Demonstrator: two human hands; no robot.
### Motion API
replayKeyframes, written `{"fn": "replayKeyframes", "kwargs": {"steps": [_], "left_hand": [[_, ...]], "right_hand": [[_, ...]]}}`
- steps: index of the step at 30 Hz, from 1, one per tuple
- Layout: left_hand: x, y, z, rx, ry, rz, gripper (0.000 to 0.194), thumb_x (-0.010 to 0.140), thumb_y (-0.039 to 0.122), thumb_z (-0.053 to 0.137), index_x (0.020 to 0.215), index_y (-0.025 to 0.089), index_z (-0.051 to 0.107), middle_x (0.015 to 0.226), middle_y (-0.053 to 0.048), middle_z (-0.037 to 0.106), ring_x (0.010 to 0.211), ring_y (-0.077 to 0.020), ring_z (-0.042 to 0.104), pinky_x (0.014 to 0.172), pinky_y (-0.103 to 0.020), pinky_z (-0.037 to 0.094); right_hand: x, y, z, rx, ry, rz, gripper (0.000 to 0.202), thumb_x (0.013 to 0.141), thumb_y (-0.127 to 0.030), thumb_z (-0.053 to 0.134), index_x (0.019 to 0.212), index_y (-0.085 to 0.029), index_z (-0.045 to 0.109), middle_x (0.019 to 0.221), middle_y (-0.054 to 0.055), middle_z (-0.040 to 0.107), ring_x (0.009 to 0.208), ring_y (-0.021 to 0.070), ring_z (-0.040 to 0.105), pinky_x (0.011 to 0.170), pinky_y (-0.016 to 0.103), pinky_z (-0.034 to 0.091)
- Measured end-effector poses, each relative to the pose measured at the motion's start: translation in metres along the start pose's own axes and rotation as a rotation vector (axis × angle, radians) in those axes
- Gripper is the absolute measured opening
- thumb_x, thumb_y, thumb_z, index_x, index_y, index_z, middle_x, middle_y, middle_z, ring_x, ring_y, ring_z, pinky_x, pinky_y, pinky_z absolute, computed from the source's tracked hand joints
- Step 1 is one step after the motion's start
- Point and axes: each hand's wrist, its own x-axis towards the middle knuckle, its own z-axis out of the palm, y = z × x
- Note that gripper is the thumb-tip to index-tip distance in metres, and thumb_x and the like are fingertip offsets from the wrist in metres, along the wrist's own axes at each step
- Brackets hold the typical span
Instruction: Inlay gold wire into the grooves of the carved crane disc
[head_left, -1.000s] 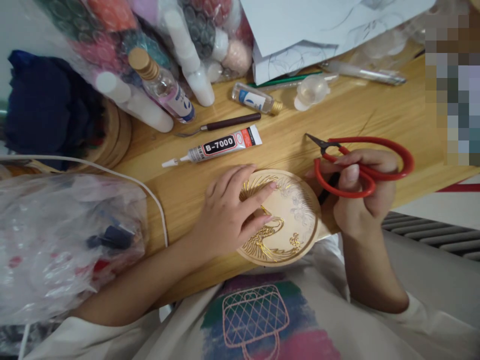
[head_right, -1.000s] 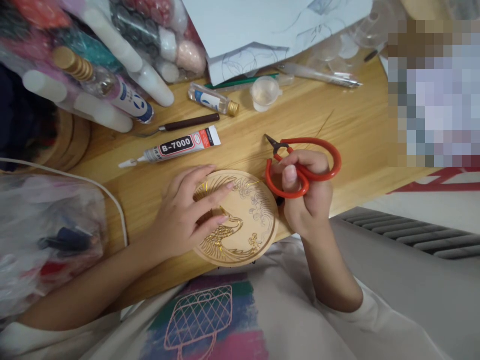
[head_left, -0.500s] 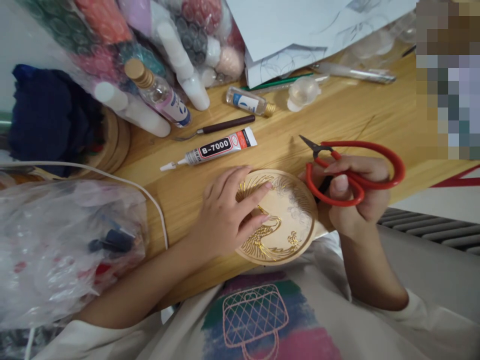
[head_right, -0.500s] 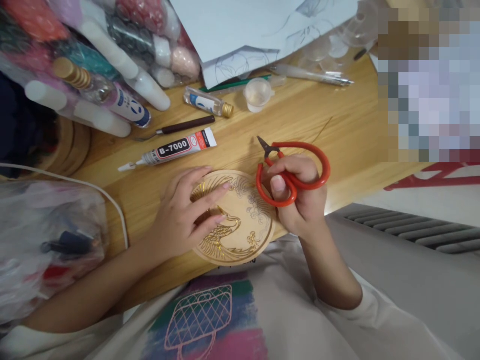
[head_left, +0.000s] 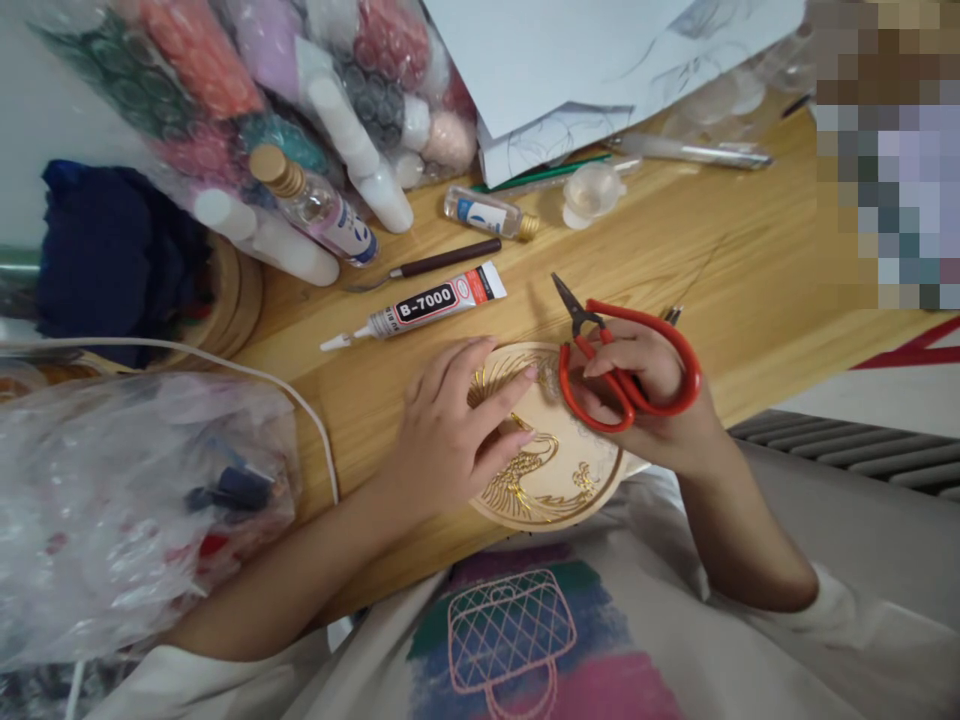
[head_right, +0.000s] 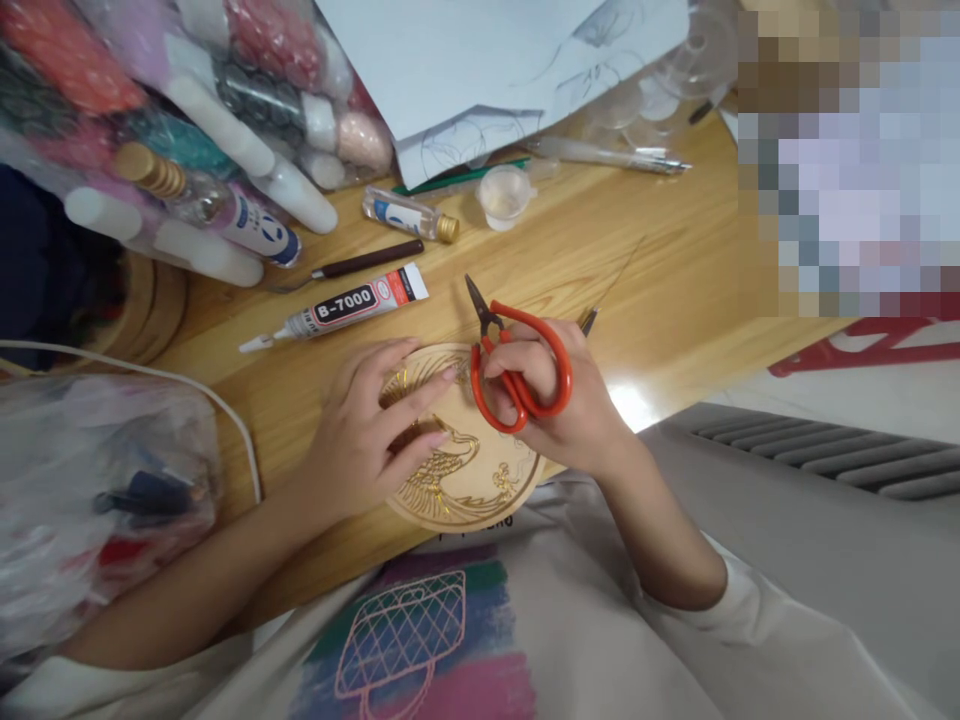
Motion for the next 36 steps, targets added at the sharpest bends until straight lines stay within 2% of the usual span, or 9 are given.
{"fn": "replayKeyframes", "kwargs": {"steps": [3, 8, 16, 29, 36], "left_hand": [[0.0, 0.0, 0.0, -0.005, -0.007, -0.006, 0.042, 0.097, 0.04, 0.055, 0.134, 0.019, 0.06, 0.141, -0.02, 0.046, 0.129, -0.0369, 0.047, 0.105, -0.056, 0.042], [0.0, 0.001, -0.001, -0.005, -0.013, -0.015, 0.043, 0.096, 0.038, 0.056, 0.135, 0.019, 0.058, 0.142, -0.02, 0.046, 0.13, -0.0362, 0.047, 0.106, -0.055, 0.041], [-0.001, 0.001, -0.002, -0.076, 0.004, -0.04, 0.045, 0.095, 0.035, 0.058, 0.134, 0.012, 0.054, 0.139, -0.021, 0.05, 0.13, -0.0351, 0.048, 0.109, -0.053, 0.039], [-0.002, 0.0, -0.002, -0.059, -0.009, -0.031, 0.043, 0.095, 0.035, 0.058, 0.134, 0.018, 0.054, 0.141, -0.019, 0.049, 0.131, -0.0347, 0.047, 0.108, -0.055, 0.04], [-0.002, -0.001, -0.002, -0.061, -0.012, -0.038, 0.044, 0.095, 0.036, 0.058, 0.136, 0.018, 0.053, 0.142, -0.018, 0.049, 0.132, -0.0344, 0.047, 0.11, -0.055, 0.038]], "right_hand": [[0.002, 0.001, -0.001, -0.027, -0.024, -0.09, 0.021, 0.085, -0.02, 0.067, 0.101, -0.029, 0.056, 0.094, 0.002, 0.068, 0.092, 0.0239, 0.067, 0.083, 0.048, 0.056], [0.005, 0.003, 0.0, 0.017, -0.029, -0.119, 0.02, 0.086, -0.019, 0.066, 0.099, -0.03, 0.055, 0.089, 0.001, 0.069, 0.088, 0.0222, 0.068, 0.077, 0.043, 0.057], [0.007, 0.002, -0.001, -0.075, -0.018, -0.166, 0.011, 0.089, -0.024, 0.065, 0.096, -0.028, 0.057, 0.092, 0.002, 0.068, 0.087, 0.0223, 0.069, 0.079, 0.045, 0.059], [0.012, -0.003, -0.002, -0.16, 0.007, -0.252, 0.009, 0.089, -0.022, 0.064, 0.094, -0.029, 0.06, 0.089, 0.0, 0.072, 0.089, 0.022, 0.069, 0.073, 0.039, 0.055], [0.01, -0.003, -0.002, -0.154, 0.007, -0.237, 0.012, 0.087, -0.02, 0.067, 0.093, -0.03, 0.062, 0.089, -0.001, 0.071, 0.087, 0.0205, 0.068, 0.073, 0.037, 0.054]]}}
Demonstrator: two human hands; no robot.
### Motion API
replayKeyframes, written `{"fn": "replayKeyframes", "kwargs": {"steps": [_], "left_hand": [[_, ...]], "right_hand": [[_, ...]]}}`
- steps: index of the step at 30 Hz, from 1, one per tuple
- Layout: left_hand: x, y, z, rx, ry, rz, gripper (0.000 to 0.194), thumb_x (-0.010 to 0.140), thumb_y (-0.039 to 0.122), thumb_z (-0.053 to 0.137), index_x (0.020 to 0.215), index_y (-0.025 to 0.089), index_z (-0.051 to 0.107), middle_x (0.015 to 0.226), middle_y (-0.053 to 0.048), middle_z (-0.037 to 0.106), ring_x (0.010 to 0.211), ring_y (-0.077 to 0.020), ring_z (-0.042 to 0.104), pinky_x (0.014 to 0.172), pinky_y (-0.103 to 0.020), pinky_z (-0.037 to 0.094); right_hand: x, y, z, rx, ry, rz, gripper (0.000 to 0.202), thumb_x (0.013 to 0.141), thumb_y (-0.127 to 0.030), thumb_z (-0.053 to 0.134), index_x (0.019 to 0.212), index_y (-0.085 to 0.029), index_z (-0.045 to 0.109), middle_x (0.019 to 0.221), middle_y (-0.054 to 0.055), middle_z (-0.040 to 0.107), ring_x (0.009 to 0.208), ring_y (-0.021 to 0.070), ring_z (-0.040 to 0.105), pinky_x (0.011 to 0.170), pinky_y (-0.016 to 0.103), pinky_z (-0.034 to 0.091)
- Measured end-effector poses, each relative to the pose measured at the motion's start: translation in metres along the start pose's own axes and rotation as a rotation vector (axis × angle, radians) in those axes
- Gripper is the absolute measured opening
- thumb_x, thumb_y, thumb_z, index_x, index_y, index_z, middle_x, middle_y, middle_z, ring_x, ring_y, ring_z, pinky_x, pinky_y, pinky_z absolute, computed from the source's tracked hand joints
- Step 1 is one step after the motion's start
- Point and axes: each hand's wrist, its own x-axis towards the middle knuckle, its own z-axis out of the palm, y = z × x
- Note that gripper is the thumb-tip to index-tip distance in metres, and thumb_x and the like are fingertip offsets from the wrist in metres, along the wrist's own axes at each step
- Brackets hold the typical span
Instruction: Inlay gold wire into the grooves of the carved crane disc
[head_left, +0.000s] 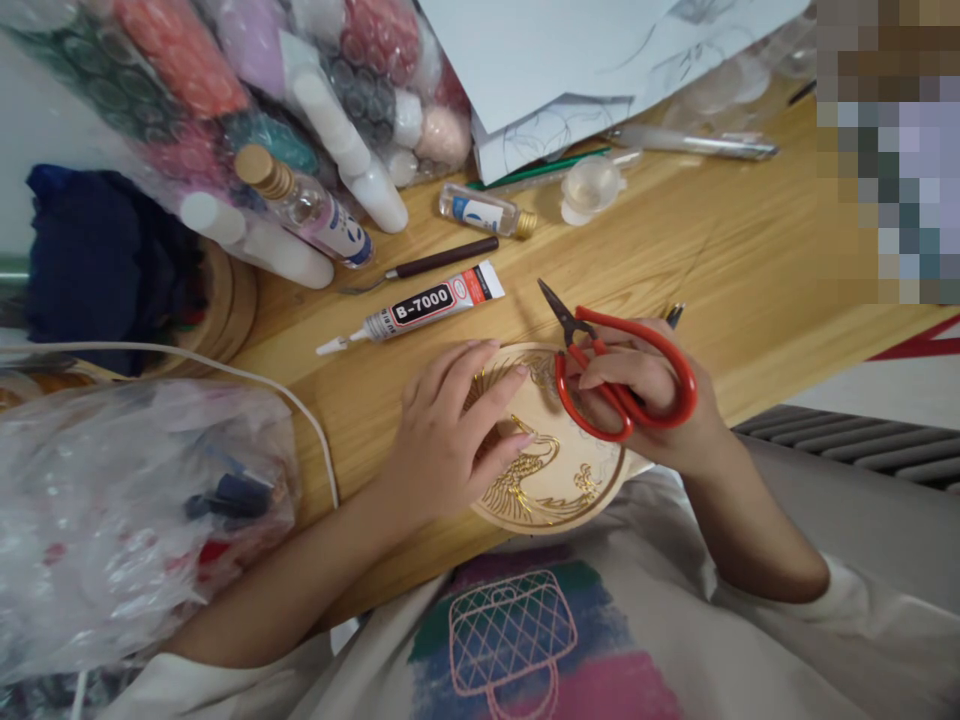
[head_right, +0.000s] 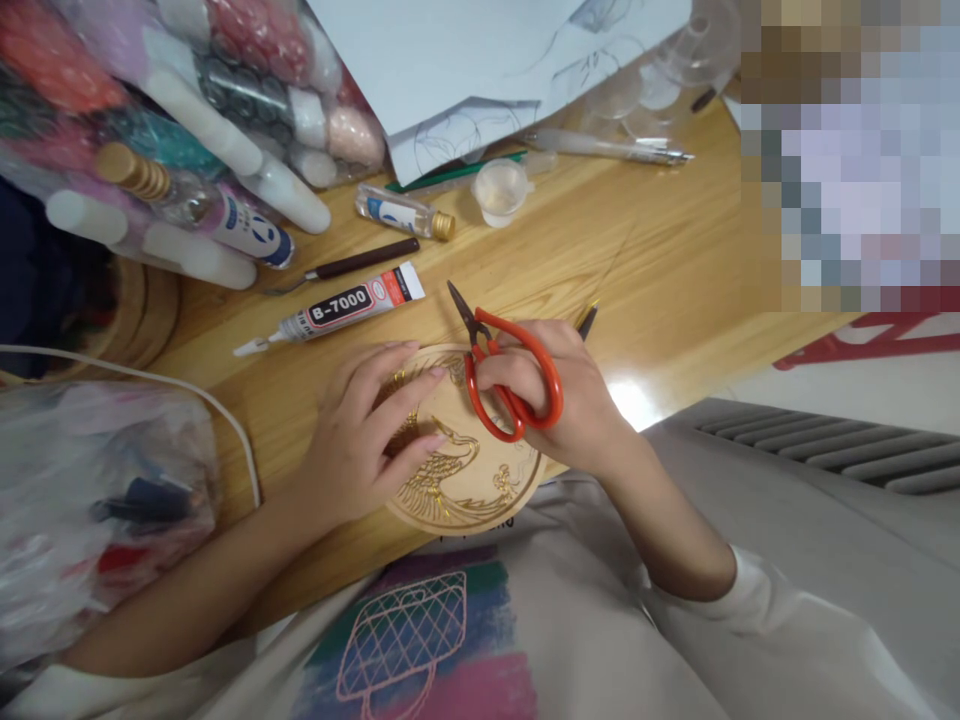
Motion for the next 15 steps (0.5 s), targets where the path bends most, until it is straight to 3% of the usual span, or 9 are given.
{"fn": "replayKeyframes", "kwargs": {"steps": [15], "left_hand": [[-0.0007, 0.0008, 0.0018, 0.007, 0.011, -0.005, 0.044, 0.096, 0.037, 0.057, 0.136, 0.021, 0.054, 0.142, -0.017, 0.05, 0.132, -0.0339, 0.046, 0.111, -0.054, 0.035]], "right_hand": [[-0.0033, -0.0009, 0.0015, 0.07, -0.008, 0.038, 0.02, 0.085, -0.019, 0.069, 0.097, -0.033, 0.062, 0.088, -0.003, 0.072, 0.081, 0.0197, 0.069, 0.069, 0.036, 0.056]]}}
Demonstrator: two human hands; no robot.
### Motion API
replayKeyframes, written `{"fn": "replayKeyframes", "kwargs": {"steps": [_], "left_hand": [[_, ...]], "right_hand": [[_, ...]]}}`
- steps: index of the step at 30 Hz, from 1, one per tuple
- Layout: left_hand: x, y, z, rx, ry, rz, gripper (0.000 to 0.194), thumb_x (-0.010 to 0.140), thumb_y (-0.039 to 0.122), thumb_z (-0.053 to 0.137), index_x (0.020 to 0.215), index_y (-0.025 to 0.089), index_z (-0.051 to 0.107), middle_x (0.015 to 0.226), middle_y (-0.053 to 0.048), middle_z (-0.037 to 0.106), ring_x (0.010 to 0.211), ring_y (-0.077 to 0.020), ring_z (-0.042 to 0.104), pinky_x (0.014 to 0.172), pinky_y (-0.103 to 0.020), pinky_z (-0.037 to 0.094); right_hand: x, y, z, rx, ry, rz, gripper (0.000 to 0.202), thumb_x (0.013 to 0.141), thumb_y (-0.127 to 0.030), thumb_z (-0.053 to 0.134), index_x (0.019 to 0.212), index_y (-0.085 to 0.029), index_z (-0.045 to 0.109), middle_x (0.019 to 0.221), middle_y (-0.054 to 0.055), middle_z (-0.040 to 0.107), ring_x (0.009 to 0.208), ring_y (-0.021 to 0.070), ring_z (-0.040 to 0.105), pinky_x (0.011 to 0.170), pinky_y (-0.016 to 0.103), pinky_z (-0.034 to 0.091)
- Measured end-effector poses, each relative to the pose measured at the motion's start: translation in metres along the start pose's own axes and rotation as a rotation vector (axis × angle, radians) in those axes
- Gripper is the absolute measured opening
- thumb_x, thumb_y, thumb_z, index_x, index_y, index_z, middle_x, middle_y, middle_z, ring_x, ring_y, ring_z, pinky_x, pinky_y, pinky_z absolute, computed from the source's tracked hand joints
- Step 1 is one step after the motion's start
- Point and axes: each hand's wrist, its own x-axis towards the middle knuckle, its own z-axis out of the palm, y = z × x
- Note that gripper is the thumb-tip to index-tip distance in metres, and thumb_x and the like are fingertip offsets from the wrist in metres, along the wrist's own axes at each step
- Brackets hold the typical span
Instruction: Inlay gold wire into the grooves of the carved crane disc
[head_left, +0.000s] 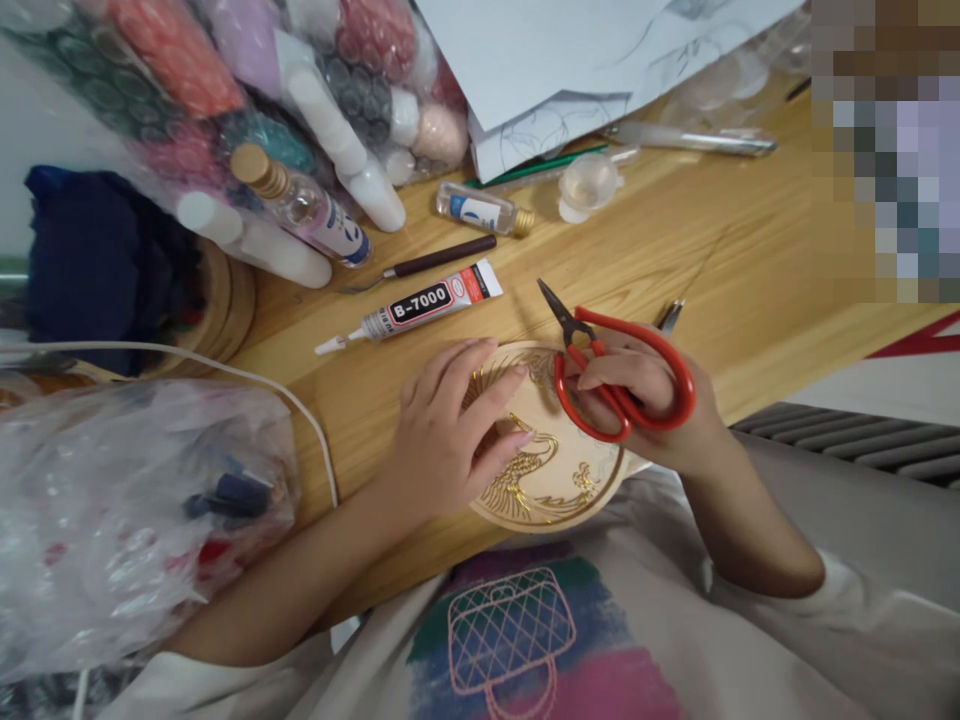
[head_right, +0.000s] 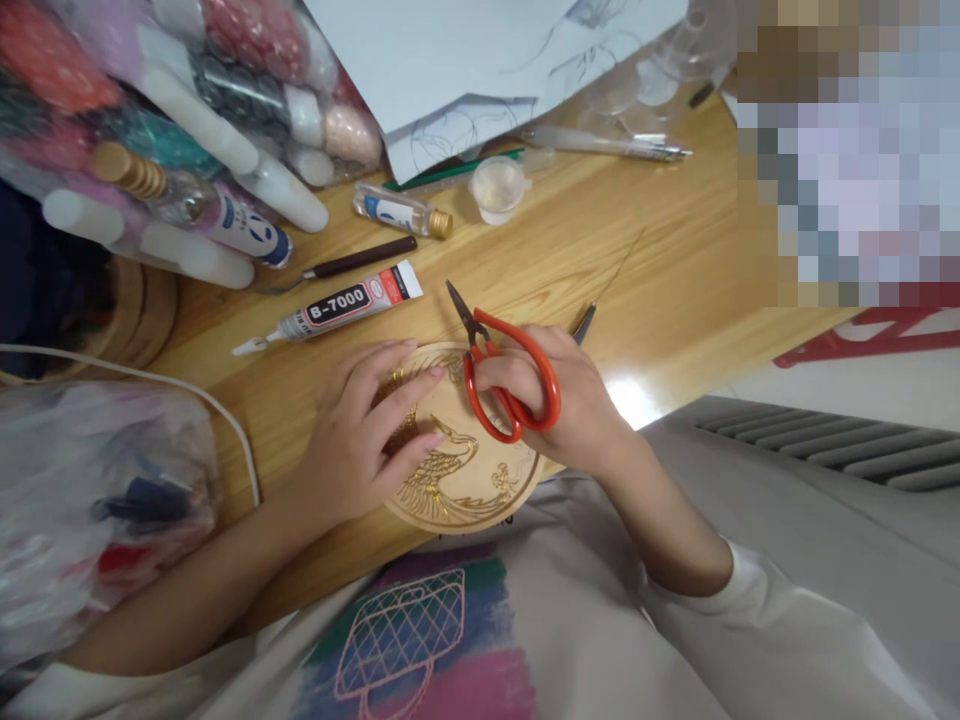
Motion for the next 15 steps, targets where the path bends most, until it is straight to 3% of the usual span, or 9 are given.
{"fn": "replayKeyframes", "kwargs": {"steps": [15], "left_hand": [[0.0015, -0.0005, -0.0021, 0.034, -0.002, 0.032, 0.042, 0.096, 0.037, 0.056, 0.133, 0.016, 0.054, 0.14, -0.02, 0.05, 0.13, -0.0342, 0.048, 0.108, -0.054, 0.039]], "right_hand": [[0.0026, -0.0009, -0.0019, -0.081, -0.01, -0.074, 0.015, 0.086, -0.018, 0.067, 0.093, -0.029, 0.06, 0.084, -0.002, 0.072, 0.072, 0.0174, 0.065, 0.061, 0.032, 0.05]]}}
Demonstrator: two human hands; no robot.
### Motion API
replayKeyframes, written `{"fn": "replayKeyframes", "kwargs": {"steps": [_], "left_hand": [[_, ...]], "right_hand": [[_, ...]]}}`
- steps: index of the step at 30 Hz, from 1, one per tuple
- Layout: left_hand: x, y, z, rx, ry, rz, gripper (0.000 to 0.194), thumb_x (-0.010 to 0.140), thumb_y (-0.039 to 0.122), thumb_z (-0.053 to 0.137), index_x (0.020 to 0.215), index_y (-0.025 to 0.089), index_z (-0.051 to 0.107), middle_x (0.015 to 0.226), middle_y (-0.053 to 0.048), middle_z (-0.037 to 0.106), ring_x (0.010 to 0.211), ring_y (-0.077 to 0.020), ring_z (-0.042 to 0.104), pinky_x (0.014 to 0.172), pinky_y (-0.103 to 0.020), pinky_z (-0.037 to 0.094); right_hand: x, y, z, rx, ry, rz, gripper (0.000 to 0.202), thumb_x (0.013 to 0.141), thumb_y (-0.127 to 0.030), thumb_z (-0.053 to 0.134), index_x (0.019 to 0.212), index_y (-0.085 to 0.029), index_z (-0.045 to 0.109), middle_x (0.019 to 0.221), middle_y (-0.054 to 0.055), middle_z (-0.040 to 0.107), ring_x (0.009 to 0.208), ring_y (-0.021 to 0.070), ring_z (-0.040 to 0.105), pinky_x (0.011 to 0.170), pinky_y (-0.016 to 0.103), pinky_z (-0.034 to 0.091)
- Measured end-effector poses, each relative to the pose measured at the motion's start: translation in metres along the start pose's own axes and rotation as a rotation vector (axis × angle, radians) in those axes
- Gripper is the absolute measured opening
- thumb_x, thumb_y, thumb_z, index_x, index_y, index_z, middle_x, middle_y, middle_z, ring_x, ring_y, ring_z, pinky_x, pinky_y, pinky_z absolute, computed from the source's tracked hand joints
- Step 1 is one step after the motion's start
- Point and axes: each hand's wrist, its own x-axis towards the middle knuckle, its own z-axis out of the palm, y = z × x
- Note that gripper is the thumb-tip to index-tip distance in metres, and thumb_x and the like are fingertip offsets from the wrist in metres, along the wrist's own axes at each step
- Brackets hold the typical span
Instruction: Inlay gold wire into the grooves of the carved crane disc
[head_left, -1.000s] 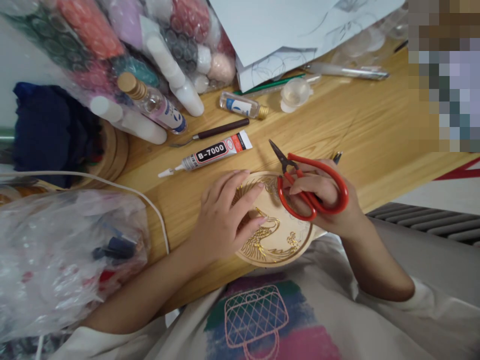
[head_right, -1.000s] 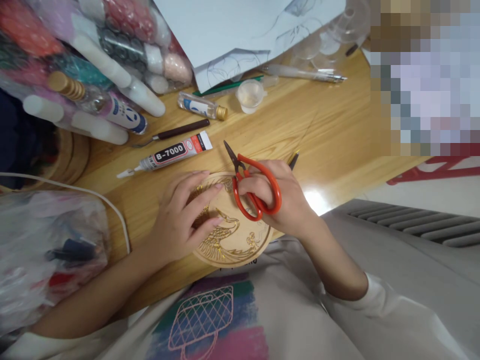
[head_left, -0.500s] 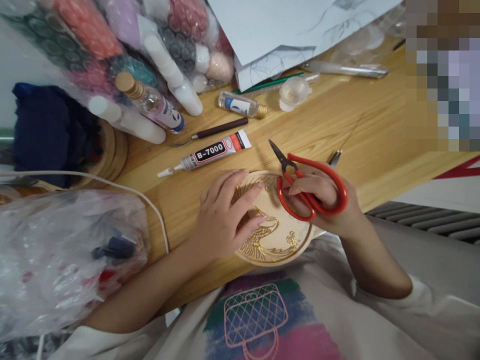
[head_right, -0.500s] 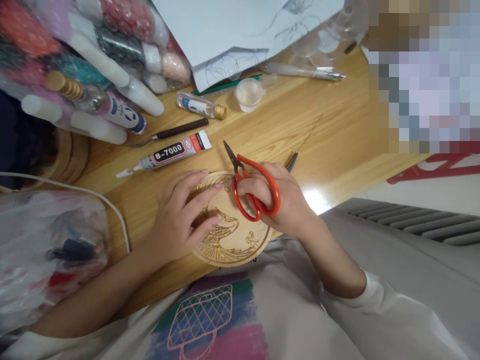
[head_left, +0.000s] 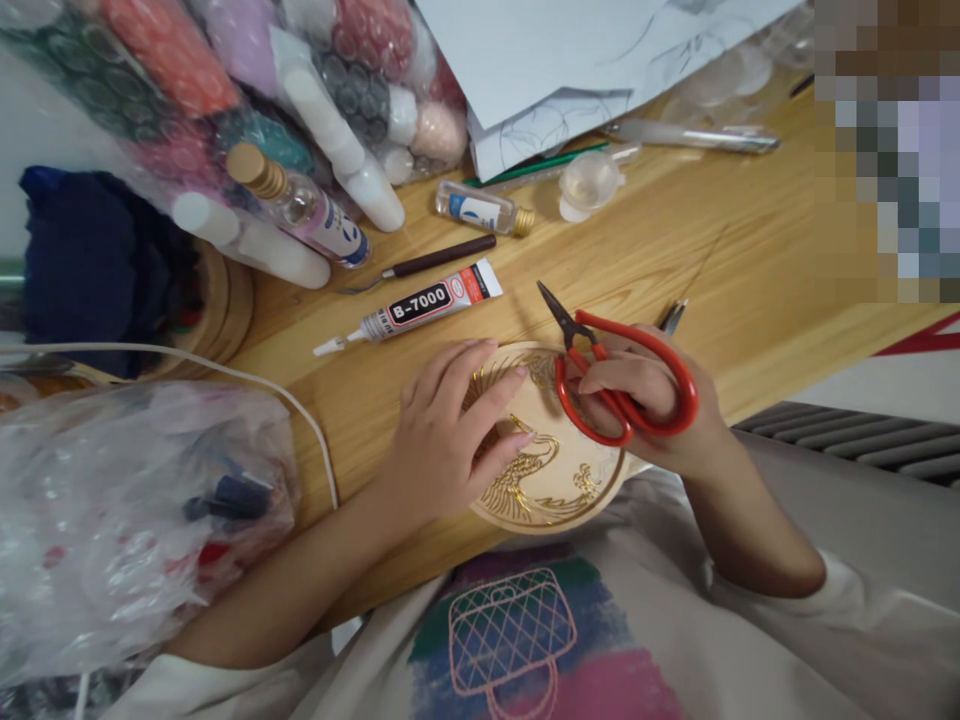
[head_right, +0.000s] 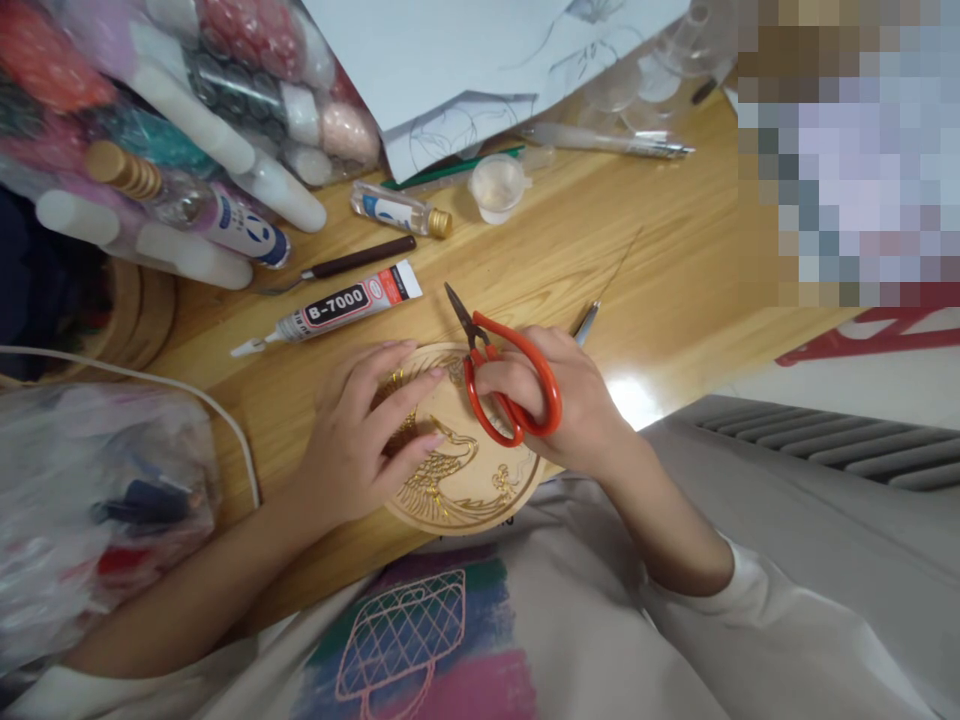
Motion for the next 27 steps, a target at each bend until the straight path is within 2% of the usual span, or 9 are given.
{"fn": "replayKeyframes", "kwargs": {"steps": [11, 27], "left_hand": [[0.0004, 0.0005, -0.0005, -0.005, 0.002, 0.005, 0.041, 0.096, 0.035, 0.057, 0.132, 0.015, 0.056, 0.139, -0.02, 0.05, 0.129, -0.0363, 0.049, 0.105, -0.055, 0.042], [0.0008, 0.0008, -0.0015, 0.003, -0.01, 0.005, 0.042, 0.096, 0.035, 0.057, 0.132, 0.014, 0.055, 0.139, -0.021, 0.05, 0.128, -0.0372, 0.05, 0.105, -0.056, 0.042]], "right_hand": [[-0.0013, 0.0001, -0.0001, -0.05, 0.006, -0.024, 0.013, 0.087, -0.018, 0.065, 0.093, -0.026, 0.058, 0.082, -0.001, 0.071, 0.071, 0.0175, 0.063, 0.06, 0.033, 0.048], [-0.0006, 0.0004, 0.0001, -0.042, 0.009, -0.009, 0.009, 0.089, -0.018, 0.064, 0.092, -0.025, 0.059, 0.082, -0.001, 0.067, 0.074, 0.0166, 0.062, 0.066, 0.032, 0.047]]}}
